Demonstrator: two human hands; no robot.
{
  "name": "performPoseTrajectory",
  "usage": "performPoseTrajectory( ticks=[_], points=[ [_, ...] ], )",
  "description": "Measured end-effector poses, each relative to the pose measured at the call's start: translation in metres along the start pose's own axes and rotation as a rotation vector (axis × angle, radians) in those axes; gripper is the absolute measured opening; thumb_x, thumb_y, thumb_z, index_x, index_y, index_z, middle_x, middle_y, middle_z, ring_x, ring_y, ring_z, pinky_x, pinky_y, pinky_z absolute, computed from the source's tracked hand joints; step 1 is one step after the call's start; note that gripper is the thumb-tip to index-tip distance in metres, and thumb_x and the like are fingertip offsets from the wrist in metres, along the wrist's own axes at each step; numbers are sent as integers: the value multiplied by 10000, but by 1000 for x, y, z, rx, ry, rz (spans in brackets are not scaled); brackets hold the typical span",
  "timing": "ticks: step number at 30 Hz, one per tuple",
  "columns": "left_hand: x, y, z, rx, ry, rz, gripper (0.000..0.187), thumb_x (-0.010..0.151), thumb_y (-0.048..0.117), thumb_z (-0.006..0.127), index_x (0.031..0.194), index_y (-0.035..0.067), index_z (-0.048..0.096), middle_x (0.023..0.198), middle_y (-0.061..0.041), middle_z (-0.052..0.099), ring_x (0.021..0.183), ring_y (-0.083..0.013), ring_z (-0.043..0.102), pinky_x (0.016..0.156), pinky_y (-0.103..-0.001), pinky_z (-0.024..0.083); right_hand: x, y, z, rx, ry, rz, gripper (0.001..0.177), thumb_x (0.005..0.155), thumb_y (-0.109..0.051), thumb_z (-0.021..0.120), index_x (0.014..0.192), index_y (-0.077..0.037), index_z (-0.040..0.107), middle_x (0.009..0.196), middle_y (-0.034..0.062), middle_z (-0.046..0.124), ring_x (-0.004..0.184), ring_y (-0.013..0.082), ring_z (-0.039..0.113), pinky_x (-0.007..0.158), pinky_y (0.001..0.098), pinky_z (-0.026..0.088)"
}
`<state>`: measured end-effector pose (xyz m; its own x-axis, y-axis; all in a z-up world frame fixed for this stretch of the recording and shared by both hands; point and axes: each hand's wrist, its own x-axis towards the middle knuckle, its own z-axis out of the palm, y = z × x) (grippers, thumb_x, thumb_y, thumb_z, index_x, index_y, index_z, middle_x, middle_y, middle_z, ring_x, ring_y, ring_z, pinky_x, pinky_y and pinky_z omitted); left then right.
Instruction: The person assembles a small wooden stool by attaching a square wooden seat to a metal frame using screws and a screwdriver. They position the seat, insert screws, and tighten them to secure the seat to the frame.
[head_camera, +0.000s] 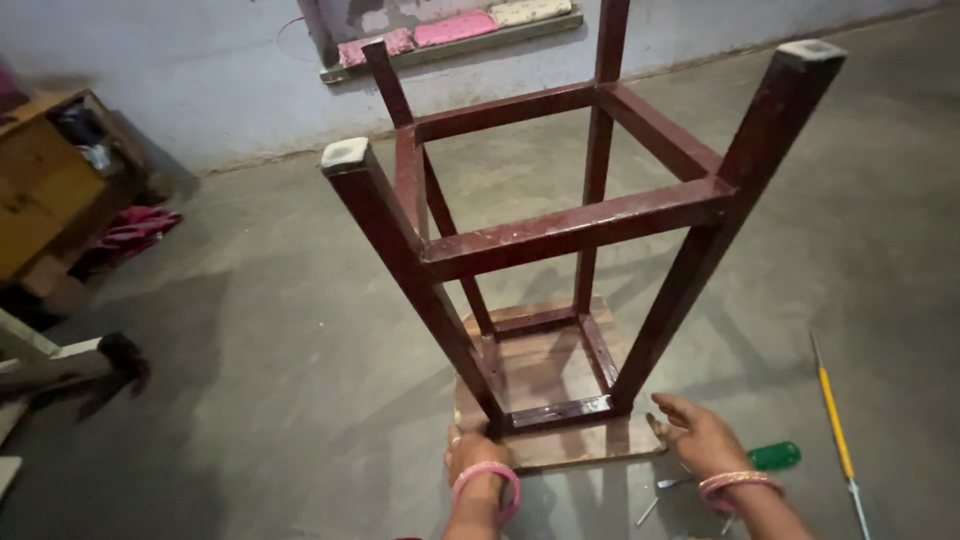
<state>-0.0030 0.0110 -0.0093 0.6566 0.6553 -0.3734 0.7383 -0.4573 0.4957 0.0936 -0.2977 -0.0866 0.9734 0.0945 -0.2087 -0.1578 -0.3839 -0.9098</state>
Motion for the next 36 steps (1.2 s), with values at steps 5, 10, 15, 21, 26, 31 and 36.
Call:
performPoseTrajectory(
  ticks=[5, 10, 15, 21, 26, 31, 36],
  points=[
    [-7, -7, -5, 217, -172, 135, 391, 890, 190, 669, 1276, 128, 686, 1463, -155, 539, 1341, -331, 545, 1100, -386, 485, -48, -30, -44, -343, 116, -66, 282, 871, -170, 758, 1149, -154, 797, 1137, 74, 819, 1036, 195, 779, 926, 333, 591],
    [-42, -4, -18, 399, -244, 309, 355, 888, 178, 671, 1217, 54, 727, 1306, -220, 654, 1239, -359, 630, 1040, -407, 532, -99, -49, -57, -531, 109, 39, 204, 885, -182, 740, 1071, -194, 823, 1003, 65, 849, 949, 203, 778, 881, 339, 605],
    [-94, 15, -49, 408, -302, 540, 503, 890, 138, 643, 1388, 107, 588, 1476, -175, 532, 1345, -349, 541, 1108, -435, 458, -112, -34, -76, -481, 145, -20, 192, 845, -174, 769, 1027, -185, 826, 952, 54, 851, 926, 194, 780, 857, 341, 608],
    [-141, 15, -76, 249, -363, 780, 575, 890, 154, 647, 1449, 189, 518, 1617, -64, 351, 1450, -305, 385, 1180, -392, 321, -122, -9, -108, -621, 122, 66, 214, 812, -182, 777, 1012, -224, 843, 993, 48, 845, 952, 202, 769, 883, 332, 602],
    [-155, 13, -74, 293, -363, 822, 556, 899, 176, 640, 1445, 201, 537, 1546, -78, 460, 1418, -291, 449, 1181, -378, 349, -142, -3, -92, -677, 59, 112, 227, 790, -236, 773, 1009, -214, 825, 982, 90, 824, 936, 236, 792, 890, 341, 605],
    [-158, 17, -75, 317, -362, 784, 562, 896, 123, 603, 1446, 230, 560, 1512, -81, 515, 1375, -295, 509, 1148, -394, 401, -148, -9, -74, -732, 101, 123, 206, 839, -221, 721, 1015, -241, 827, 995, 88, 808, 965, 257, 767, 907, 362, 588],
    [-140, 21, -78, 398, -379, 748, 538, 910, 153, 613, 1442, 221, 581, 1434, -143, 595, 1328, -315, 564, 1130, -395, 432, -144, -15, -64, -747, 31, 74, 218, 865, -218, 670, 1027, -267, 808, 948, 86, 816, 948, 270, 781, 892, 382, 600]
  ],
)
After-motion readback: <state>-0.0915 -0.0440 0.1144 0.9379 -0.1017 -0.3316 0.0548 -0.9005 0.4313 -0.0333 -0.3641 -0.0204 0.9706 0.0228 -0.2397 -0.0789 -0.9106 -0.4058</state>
